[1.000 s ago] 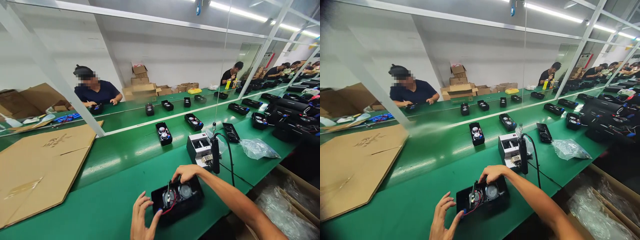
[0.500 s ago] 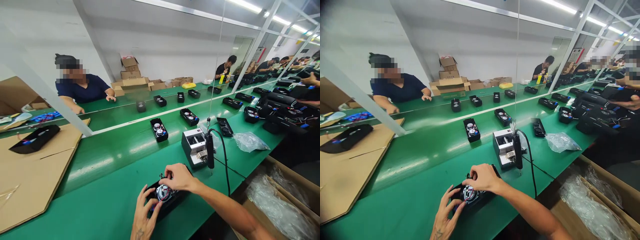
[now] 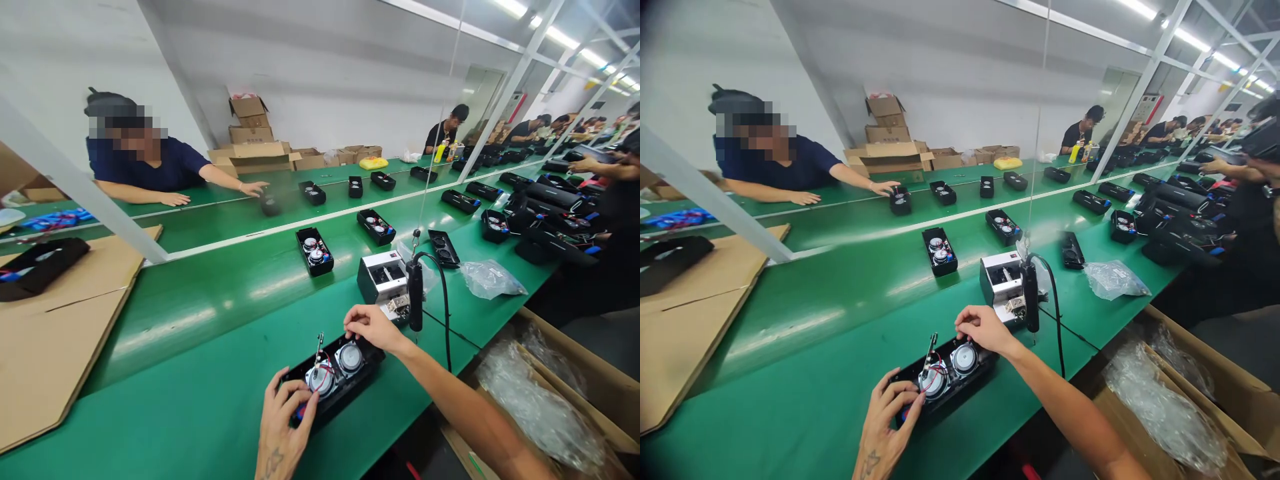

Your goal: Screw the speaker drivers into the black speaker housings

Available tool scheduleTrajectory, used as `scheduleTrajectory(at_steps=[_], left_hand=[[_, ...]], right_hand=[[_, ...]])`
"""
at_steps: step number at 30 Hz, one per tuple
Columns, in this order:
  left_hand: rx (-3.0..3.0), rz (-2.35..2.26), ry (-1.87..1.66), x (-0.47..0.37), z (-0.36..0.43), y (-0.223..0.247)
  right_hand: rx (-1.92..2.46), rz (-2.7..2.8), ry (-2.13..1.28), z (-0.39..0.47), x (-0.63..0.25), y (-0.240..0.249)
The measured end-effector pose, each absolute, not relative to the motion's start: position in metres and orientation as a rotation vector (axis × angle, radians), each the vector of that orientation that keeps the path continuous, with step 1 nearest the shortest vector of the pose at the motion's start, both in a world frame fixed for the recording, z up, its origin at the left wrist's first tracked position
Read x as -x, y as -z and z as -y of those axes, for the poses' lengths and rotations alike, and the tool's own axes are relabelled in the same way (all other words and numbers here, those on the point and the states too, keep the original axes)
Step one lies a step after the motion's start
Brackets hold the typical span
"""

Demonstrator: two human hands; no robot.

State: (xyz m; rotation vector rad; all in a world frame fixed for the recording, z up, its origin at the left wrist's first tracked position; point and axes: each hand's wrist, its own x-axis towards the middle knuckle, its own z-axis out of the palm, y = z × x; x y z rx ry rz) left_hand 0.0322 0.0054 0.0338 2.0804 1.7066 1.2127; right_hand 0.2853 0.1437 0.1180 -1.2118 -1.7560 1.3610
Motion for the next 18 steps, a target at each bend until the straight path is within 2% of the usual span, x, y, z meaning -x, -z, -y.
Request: scheduleTrajectory(at_steps=[4, 10, 14, 18], left_hand=[[-2.093, -1.691, -1.174, -0.032, -0.004, -0.029], [-2.091, -1.714, -1.162, -0.033, 0.001, -0.025], [-2.068, -1.738, -1.165, -0.033, 0.001, -0.023], [-2.065, -1.77, -1.187, -0.034, -0.004, -0.03]], right_hand=[[1.002, 1.92, -1.098, -0.142, -0.281, -0.123], [0.544, 2.73, -0.532, -0.143, -0.242, -0.12], [0.731, 2.775, -0.458, -0.143, -0.242, -0.116], [1.006, 2.532, -0.616, -0.127, -0.268, -0.116]])
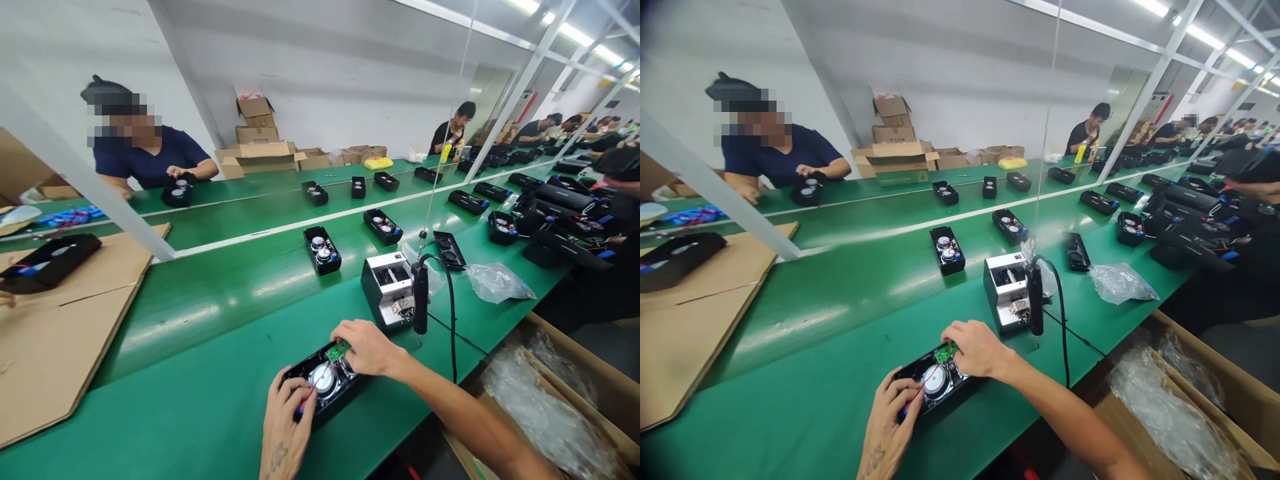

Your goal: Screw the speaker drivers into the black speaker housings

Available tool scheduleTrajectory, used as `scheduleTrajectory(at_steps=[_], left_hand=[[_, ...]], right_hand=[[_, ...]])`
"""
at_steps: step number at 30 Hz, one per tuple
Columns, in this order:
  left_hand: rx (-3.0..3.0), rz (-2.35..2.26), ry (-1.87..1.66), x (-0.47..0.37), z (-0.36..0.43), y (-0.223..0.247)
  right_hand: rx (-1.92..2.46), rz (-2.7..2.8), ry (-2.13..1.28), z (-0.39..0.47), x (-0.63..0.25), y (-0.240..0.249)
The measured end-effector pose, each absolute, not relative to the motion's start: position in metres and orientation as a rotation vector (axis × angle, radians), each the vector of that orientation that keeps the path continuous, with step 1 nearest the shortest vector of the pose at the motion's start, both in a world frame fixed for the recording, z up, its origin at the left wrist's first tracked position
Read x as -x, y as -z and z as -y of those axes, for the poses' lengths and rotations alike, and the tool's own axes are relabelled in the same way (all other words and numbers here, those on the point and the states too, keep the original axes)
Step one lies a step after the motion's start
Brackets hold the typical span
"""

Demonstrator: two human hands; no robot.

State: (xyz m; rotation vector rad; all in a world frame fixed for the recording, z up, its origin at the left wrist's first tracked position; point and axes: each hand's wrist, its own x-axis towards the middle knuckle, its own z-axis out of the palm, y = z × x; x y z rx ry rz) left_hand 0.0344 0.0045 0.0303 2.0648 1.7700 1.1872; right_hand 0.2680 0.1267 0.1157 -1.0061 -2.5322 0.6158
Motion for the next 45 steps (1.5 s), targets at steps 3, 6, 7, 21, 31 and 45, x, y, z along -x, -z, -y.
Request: scheduleTrajectory(at_steps=[3, 6, 7, 21, 31, 45], left_hand=[[-2.148, -1.718, -1.137, -0.037, -0.007, -0.039], [-2.212, -1.67, -1.087, -0.039, -0.007, -0.045], [-2.218, -1.66, -1.096, -0.04, -0.007, -0.046], [-1.929, -1.707, -1.265, -0.052, -0.009, -0.042], [-1.892, -1.741, -1.307, -0.046, -0.006, -0.042], [-2.246, -1.662, -1.125, -0.049, 0.011, -0.055]], right_hand=[[0.933, 2.454, -0.886, -0.107, -0.29, -0.121], [0.857, 2.455, -1.081, -0.093, -0.304, -0.132], [0.854, 2.462, -1.119, -0.09, -0.306, -0.135], [1.043, 1.304, -1.664, -0.067, -0.279, -0.084], [0.828, 2.385, -0.975, -0.084, -0.291, -0.118], [0.853, 2.384, -0.907, -0.075, -0.282, -0.13]])
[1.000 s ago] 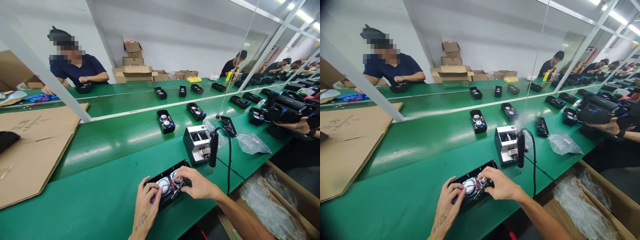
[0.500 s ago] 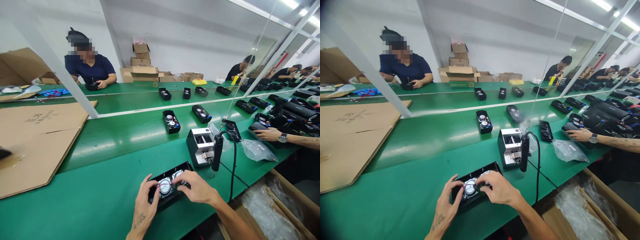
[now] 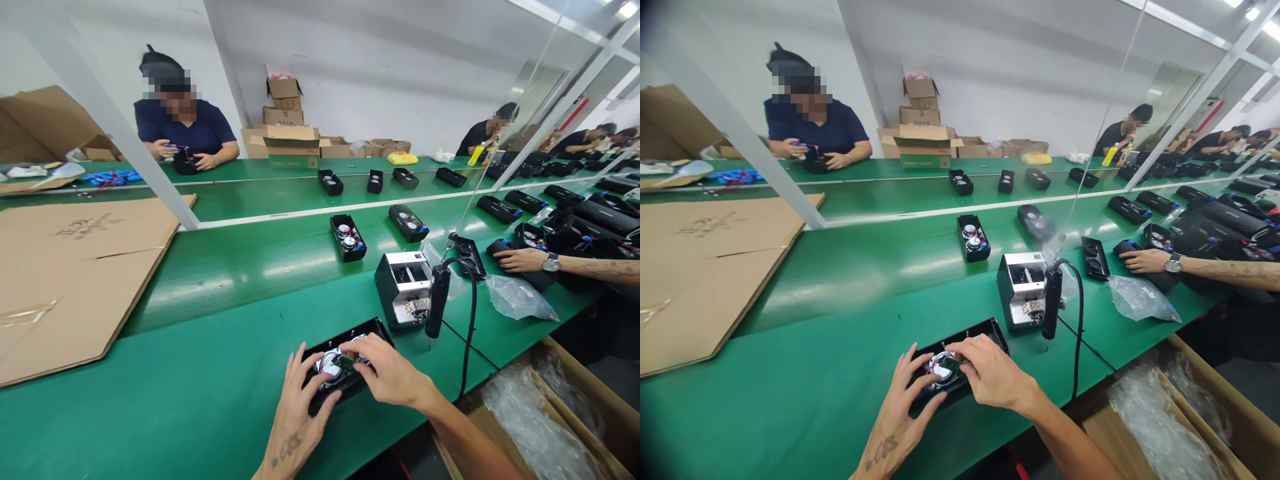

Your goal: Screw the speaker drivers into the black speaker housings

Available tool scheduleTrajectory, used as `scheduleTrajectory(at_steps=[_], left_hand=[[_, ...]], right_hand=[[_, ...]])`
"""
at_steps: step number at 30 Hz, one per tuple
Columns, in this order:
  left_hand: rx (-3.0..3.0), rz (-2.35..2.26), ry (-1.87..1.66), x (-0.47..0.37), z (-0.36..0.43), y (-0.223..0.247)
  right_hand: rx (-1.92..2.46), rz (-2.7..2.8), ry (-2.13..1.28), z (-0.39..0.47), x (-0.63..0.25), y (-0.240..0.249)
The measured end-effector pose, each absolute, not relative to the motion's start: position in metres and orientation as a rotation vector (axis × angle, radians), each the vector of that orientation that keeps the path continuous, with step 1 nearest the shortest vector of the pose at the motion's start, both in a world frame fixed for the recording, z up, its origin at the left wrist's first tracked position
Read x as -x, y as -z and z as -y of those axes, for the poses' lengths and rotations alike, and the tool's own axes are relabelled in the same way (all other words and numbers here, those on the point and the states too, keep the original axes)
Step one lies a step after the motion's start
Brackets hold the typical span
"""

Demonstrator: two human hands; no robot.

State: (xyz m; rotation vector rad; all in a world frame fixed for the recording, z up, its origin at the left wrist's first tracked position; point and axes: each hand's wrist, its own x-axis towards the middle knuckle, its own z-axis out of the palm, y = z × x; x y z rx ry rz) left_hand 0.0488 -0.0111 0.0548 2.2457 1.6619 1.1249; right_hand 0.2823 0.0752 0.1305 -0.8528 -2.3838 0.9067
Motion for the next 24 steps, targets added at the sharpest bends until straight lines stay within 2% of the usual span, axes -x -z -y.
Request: scheduleTrajectory(at_steps=[4, 8, 15, 19, 24], left_hand=[[-2.08, -1.662, -1.336, -0.056, 0.004, -0.054], [-2.09, -1.646, -1.388, -0.059, 0.002, -0.057], [-2.496, -1.628, -1.006, -0.044, 0.008, -0.057], [-2.599, -1.679, -0.797, -0.046, 0.011, -0.055], [-2.606, -1.689, -0.771, -0.055, 0.008, -0.051]], right_hand=[[0.81, 2.277, -0.93, -0.075, -0.28, -0.124], [0.753, 2.312, -0.861, -0.076, -0.28, -0.116], [0.817, 2.832, -0.588, -0.076, -0.287, -0.116], [0.773, 2.898, -0.62, -0.074, -0.277, -0.113], [0.711, 2.959, -0.721, -0.082, -0.272, -0.109]])
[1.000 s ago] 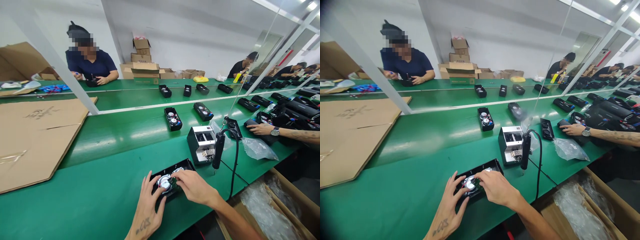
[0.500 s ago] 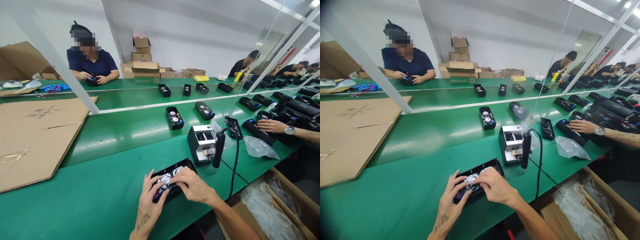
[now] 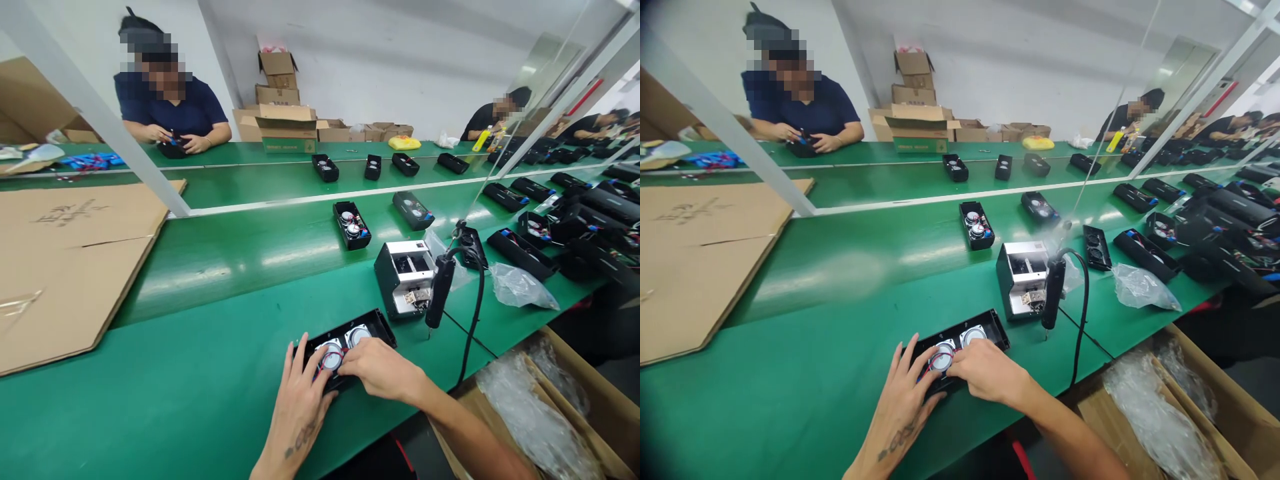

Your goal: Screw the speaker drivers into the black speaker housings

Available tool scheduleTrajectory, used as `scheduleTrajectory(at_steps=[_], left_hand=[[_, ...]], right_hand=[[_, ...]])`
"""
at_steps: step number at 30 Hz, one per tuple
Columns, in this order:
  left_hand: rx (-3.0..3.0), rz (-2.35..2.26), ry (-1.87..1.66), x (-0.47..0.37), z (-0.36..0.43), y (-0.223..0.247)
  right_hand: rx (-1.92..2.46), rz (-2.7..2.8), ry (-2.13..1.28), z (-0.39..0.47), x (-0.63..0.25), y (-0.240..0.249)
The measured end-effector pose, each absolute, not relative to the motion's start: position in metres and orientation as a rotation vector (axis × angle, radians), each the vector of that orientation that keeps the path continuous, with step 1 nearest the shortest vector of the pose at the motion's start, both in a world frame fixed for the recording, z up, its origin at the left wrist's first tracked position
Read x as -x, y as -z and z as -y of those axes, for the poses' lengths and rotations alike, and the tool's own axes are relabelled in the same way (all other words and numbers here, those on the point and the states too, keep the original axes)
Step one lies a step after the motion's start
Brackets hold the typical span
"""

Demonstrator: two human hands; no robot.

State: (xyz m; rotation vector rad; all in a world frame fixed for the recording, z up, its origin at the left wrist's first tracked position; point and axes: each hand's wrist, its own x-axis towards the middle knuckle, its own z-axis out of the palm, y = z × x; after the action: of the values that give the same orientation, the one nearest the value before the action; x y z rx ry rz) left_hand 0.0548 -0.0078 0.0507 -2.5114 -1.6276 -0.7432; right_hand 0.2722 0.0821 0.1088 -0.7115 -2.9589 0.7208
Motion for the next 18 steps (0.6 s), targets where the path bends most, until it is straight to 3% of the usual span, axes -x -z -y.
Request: scheduleTrajectory(at_steps=[7, 18], left_hand=[[2.559, 1.625, 0.773, -0.057, 0.007, -0.051], [2.543, 1.64, 0.73, -0.064, 0.005, -0.052]], right_hand=[[0.701, 2.796, -1.011, -0.095, -0.285, -0.099], [0.682, 2.79, -1.03, -0.09, -0.278, -0.115]])
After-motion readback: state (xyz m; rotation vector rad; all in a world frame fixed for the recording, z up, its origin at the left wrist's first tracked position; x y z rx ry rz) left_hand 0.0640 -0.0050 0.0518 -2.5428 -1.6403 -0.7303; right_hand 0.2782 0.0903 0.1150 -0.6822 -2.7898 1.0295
